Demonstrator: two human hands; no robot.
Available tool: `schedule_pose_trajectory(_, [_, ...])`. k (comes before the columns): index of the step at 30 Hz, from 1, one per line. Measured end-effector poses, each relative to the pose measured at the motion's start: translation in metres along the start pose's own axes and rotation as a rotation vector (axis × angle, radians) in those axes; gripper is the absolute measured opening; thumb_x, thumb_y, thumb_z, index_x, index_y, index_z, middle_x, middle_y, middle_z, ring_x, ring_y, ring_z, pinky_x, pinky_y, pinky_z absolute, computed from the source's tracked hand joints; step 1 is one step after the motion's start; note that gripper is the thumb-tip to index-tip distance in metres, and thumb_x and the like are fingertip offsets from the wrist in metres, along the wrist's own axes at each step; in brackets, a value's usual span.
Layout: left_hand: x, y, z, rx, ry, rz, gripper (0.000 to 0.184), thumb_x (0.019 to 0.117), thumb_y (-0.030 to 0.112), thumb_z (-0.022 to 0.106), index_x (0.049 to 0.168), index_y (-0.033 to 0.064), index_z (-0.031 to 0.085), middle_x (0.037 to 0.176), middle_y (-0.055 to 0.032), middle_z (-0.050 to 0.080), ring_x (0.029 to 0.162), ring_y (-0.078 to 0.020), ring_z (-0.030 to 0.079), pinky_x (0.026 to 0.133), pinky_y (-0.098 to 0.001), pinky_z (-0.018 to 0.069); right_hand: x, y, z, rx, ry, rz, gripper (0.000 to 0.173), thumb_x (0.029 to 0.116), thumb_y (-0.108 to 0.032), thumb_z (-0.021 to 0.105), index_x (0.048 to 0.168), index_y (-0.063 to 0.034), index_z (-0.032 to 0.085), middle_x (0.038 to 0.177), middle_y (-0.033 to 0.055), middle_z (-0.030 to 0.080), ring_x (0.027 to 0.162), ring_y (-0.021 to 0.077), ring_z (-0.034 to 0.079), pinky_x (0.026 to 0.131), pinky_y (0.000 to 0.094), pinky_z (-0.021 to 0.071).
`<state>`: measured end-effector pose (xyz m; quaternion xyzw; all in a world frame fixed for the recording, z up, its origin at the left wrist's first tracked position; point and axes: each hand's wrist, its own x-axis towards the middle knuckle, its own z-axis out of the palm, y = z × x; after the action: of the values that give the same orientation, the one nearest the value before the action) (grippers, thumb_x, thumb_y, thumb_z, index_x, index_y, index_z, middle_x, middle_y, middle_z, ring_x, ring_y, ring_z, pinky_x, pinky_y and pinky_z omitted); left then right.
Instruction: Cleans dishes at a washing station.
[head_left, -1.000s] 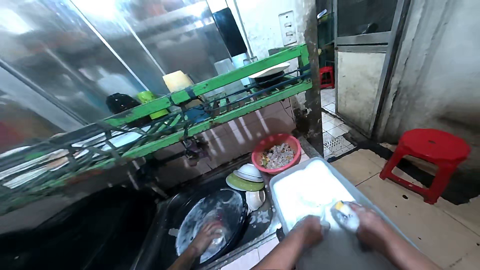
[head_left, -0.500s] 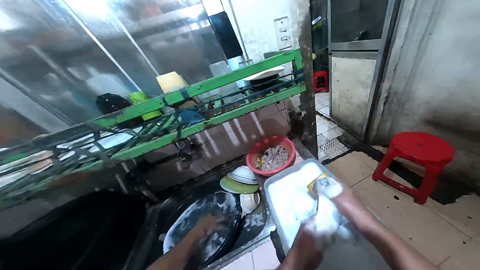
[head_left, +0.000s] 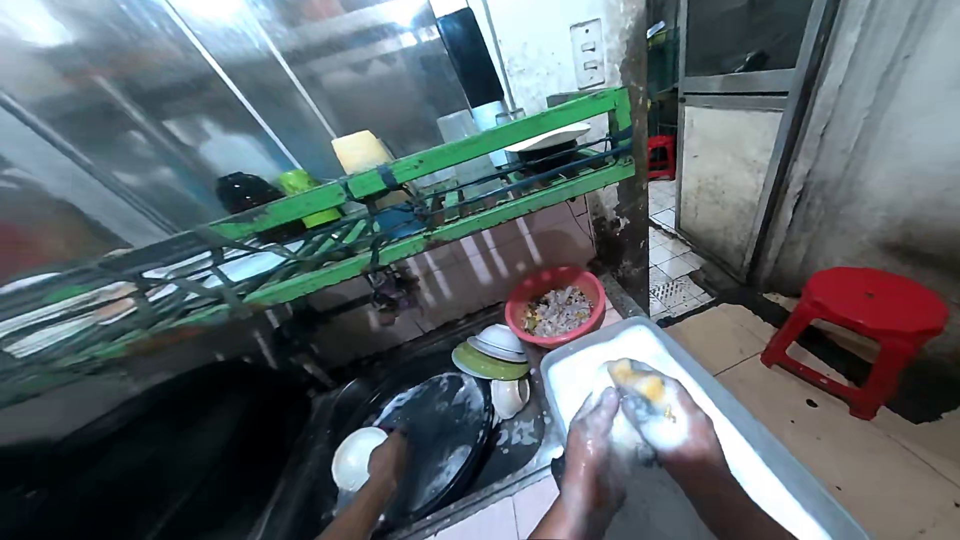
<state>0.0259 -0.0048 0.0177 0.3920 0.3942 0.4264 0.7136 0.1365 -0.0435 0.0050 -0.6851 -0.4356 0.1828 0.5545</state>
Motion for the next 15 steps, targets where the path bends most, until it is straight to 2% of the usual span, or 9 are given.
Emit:
schedule_pose_trajectory(3, [-0.003,-0.011,-0.005,-0.095,-0.198,0.011,0.038,0.0985,0.018,0.054,0.126,-0.0075,0.056,0.105,-0.0184,0.071,0.096,-0.0244,0.071,0.089,-0.0429,0.06,0.037,0.018,-0.013,0.191,-0.108,0.244,0.049,0.095,-0.033,0.069,0.132,-0.0016,0.061,0.119,0.0134,0.069,0.111,0.0193,0.066,0.098,0.0414,0.0549])
schedule_pose_trajectory(6, [0.003,-0.013,0.001,0.039,-0.08,0.036,0.035,0.1071,0.018,0.046,0.129,-0.0063,0.057,0.11,-0.0163,0.07,0.099,-0.0203,0.071,0.09,-0.0383,0.0598,0.053,-0.013,-0.018,-0.126,-0.303,0.259,0.047,0.0965,-0.034,0.068,0.133,-0.004,0.063,0.124,0.0213,0.068,0.119,0.0342,0.063,0.104,0.0557,0.0484])
schedule_pose_trajectory(8, [0.014,-0.006,0.002,0.238,0.079,0.091,0.033,0.1089,0.015,0.041,0.126,-0.0044,0.062,0.111,-0.0137,0.069,0.1,-0.0158,0.067,0.091,-0.0346,0.0558,0.027,-0.027,-0.002,-0.306,-0.27,-0.03,0.047,0.0931,-0.032,0.069,0.133,-0.0074,0.066,0.124,0.0157,0.071,0.119,0.0318,0.066,0.103,0.0544,0.0508])
schedule_pose_trajectory(9, [0.017,0.0,0.001,0.356,0.146,0.115,0.028,0.1069,0.013,0.045,0.121,-0.0025,0.063,0.106,-0.0125,0.069,0.097,-0.0152,0.067,0.088,-0.0341,0.0563,0.013,-0.018,0.011,-0.339,-0.17,-0.272,0.045,0.0917,-0.033,0.068,0.13,-0.0098,0.07,0.127,0.0105,0.071,0.123,0.0271,0.066,0.106,0.0493,0.0514])
schedule_pose_trajectory(10, [0.021,0.007,-0.004,0.468,0.163,0.152,0.028,0.102,0.013,0.053,0.123,-0.002,0.064,0.107,-0.0129,0.071,0.099,-0.0158,0.069,0.089,-0.0348,0.0574,0.007,-0.003,0.022,-0.303,-0.056,-0.481,0.042,0.0915,-0.034,0.066,0.125,-0.0104,0.072,0.128,0.0098,0.072,0.127,0.027,0.064,0.11,0.0482,0.0497])
schedule_pose_trajectory(11, [0.025,0.014,-0.007,0.435,0.156,0.147,0.033,0.1013,0.015,0.055,0.129,-0.0022,0.061,0.112,-0.0146,0.07,0.103,-0.0171,0.069,0.092,-0.0356,0.0578,0.006,0.011,0.03,-0.202,0.019,-0.584,0.04,0.0925,-0.034,0.065,0.122,-0.0077,0.072,0.129,0.0129,0.071,0.13,0.0281,0.062,0.112,0.0472,0.0483])
schedule_pose_trajectory(12, [0.027,0.018,-0.008,0.261,0.134,0.106,0.037,0.1035,0.015,0.051,0.136,-0.002,0.055,0.118,-0.0164,0.068,0.108,-0.0188,0.068,0.094,-0.0364,0.0583,0.006,0.019,0.03,-0.059,0.033,-0.542,0.043,0.0916,-0.032,0.068,0.123,-0.0012,0.07,0.131,0.017,0.069,0.13,0.0268,0.062,0.112,0.044,0.0487])
schedule_pose_trajectory(13, [0.028,0.021,-0.008,0.002,0.133,0.037,0.036,0.1098,0.021,0.043,0.138,0.0001,0.053,0.121,-0.0176,0.066,0.11,-0.022,0.067,0.094,-0.0398,0.0576,0.007,0.021,0.023,0.098,0.013,-0.367,0.051,0.09,-0.028,0.072,0.128,0.0048,0.065,0.131,0.0181,0.068,0.125,0.0212,0.064,0.108,0.0382,0.0525])
schedule_pose_trajectory(15, [0.023,0.022,-0.006,-0.275,0.141,-0.051,0.038,0.1108,0.027,0.04,0.134,0.0009,0.054,0.118,-0.0186,0.066,0.107,-0.0265,0.068,0.091,-0.0458,0.0584,0.025,0.008,-0.002,0.255,-0.059,0.08,0.06,0.0909,-0.023,0.072,0.141,0.0028,0.053,0.125,0.0159,0.067,0.112,0.0162,0.067,0.097,0.0359,0.0566])
